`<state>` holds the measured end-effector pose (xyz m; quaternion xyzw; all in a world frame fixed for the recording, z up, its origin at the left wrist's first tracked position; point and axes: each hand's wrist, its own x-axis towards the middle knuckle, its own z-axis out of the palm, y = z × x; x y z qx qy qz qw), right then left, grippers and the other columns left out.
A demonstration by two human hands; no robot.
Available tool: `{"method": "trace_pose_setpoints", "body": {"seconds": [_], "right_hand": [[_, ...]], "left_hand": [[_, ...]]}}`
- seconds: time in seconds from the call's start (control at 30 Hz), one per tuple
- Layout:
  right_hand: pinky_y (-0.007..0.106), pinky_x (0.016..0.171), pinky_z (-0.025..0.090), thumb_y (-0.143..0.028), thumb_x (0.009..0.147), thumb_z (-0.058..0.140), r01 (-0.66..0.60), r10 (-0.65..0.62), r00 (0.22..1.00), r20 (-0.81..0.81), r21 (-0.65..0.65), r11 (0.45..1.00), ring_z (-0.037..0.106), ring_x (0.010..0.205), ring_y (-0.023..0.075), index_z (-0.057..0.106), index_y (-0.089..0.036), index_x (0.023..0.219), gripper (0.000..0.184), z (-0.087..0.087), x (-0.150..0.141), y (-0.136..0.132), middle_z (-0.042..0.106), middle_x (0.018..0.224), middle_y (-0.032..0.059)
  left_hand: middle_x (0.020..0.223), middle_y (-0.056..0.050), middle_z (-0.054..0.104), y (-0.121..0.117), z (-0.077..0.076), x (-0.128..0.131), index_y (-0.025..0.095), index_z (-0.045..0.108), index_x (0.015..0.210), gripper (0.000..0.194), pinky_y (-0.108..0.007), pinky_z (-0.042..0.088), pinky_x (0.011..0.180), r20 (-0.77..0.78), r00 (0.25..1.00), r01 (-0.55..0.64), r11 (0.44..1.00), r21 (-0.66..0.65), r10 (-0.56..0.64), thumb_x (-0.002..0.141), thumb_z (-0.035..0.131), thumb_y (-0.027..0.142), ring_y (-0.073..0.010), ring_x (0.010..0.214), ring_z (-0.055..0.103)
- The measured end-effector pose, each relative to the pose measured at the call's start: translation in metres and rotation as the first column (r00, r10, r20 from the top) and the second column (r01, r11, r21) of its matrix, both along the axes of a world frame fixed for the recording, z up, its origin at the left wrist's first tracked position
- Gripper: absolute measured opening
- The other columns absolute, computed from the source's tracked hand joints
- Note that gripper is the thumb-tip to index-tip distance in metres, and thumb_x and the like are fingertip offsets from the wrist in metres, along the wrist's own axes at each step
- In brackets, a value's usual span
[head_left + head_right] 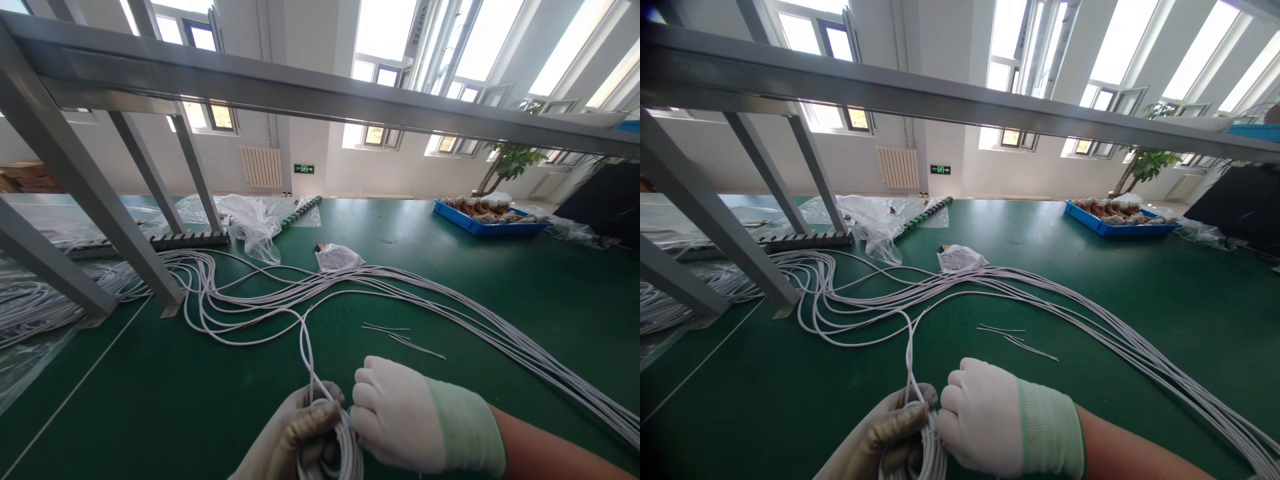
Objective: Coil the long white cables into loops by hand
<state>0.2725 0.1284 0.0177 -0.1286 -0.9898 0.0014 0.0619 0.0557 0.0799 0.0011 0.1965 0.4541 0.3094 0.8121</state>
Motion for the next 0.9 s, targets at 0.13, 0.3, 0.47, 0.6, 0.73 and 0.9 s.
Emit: {"method": "trace_pose_setpoints", "body": {"seconds": [0.13, 0.3, 0.47, 0.6, 0.73, 0.9], "right_hand": [[0.036, 0.066, 0.028, -0.032, 0.105, 0.050, 0.000, 0.000, 1.000, -0.028, -0.011, 1.000, 0.033, 0.070, 0.0177, 0.055, -0.019, 0.086, 0.024, -0.004, -0.001, -0.003, 0.053, 0.081, -0.0010], [0.038, 0.064, 0.026, -0.031, 0.107, 0.044, 0.043, -0.044, 0.999, 0.015, 0.028, 0.999, 0.030, 0.068, 0.0191, 0.056, -0.019, 0.086, 0.027, -0.004, 0.000, -0.009, 0.054, 0.081, 0.0009], [0.036, 0.065, 0.031, -0.029, 0.098, 0.050, 0.044, -0.073, 0.988, -0.137, -0.202, 0.978, 0.031, 0.066, 0.0167, 0.054, -0.019, 0.079, 0.023, -0.010, 0.003, -0.009, 0.050, 0.077, 0.0000], [0.031, 0.061, 0.035, -0.027, 0.095, 0.051, 0.196, -0.442, 0.865, -0.239, -0.649, 0.735, 0.041, 0.065, 0.0145, 0.053, -0.019, 0.073, 0.024, -0.024, -0.003, -0.010, 0.050, 0.072, -0.0008], [0.024, 0.047, 0.032, -0.027, 0.088, 0.054, 0.250, -0.678, 0.714, 0.176, -0.968, 0.011, 0.042, 0.053, 0.0120, 0.052, -0.020, 0.063, 0.026, -0.036, -0.010, -0.007, 0.047, 0.058, -0.0037], [0.024, 0.045, 0.033, -0.041, 0.095, 0.050, 0.174, -0.675, 0.706, 0.217, -0.976, -0.132, 0.038, 0.047, 0.0113, 0.052, -0.021, 0.071, 0.031, -0.032, 0.001, 0.001, 0.042, 0.056, -0.0058]], "left_hand": [[0.093, -0.010, 0.076, 0.000, -0.010, -0.003, 0.013, 0.065, 0.119, 0.069, -0.043, 0.052, 0.092, -0.061, 0.998, 0.016, 1.000, 0.025, -0.014, 0.066, 0.089, 0.051, -0.0311, 0.092, 0.070], [0.098, -0.010, 0.074, -0.002, -0.017, -0.008, 0.014, 0.063, 0.123, 0.061, -0.045, 0.051, 0.096, -0.113, 0.991, 0.071, 0.996, 0.056, -0.065, 0.079, 0.079, 0.052, -0.0319, 0.101, 0.070], [0.085, -0.007, 0.071, -0.001, -0.012, -0.003, 0.017, 0.071, 0.095, 0.050, -0.035, 0.051, 0.080, 0.072, 0.997, 0.025, 0.995, 0.092, -0.032, 0.067, 0.090, 0.054, -0.0234, 0.081, 0.065], [0.083, -0.003, 0.068, -0.002, -0.015, 0.006, 0.019, 0.070, 0.098, 0.043, -0.031, 0.049, 0.073, 0.095, 0.995, -0.043, 0.971, 0.236, 0.021, 0.074, 0.087, 0.049, -0.0188, 0.075, 0.061], [0.091, -0.009, 0.071, -0.007, -0.020, 0.018, 0.022, 0.071, 0.093, 0.038, -0.038, 0.053, 0.074, -0.355, 0.930, 0.087, 0.883, 0.462, 0.094, 0.078, 0.079, 0.056, -0.0272, 0.084, 0.064], [0.082, -0.006, 0.070, -0.008, -0.020, 0.021, 0.023, 0.069, 0.088, 0.043, -0.036, 0.052, 0.071, -0.372, 0.908, -0.005, 0.892, 0.453, 0.194, 0.073, 0.081, 0.061, -0.0254, 0.078, 0.063]]}}
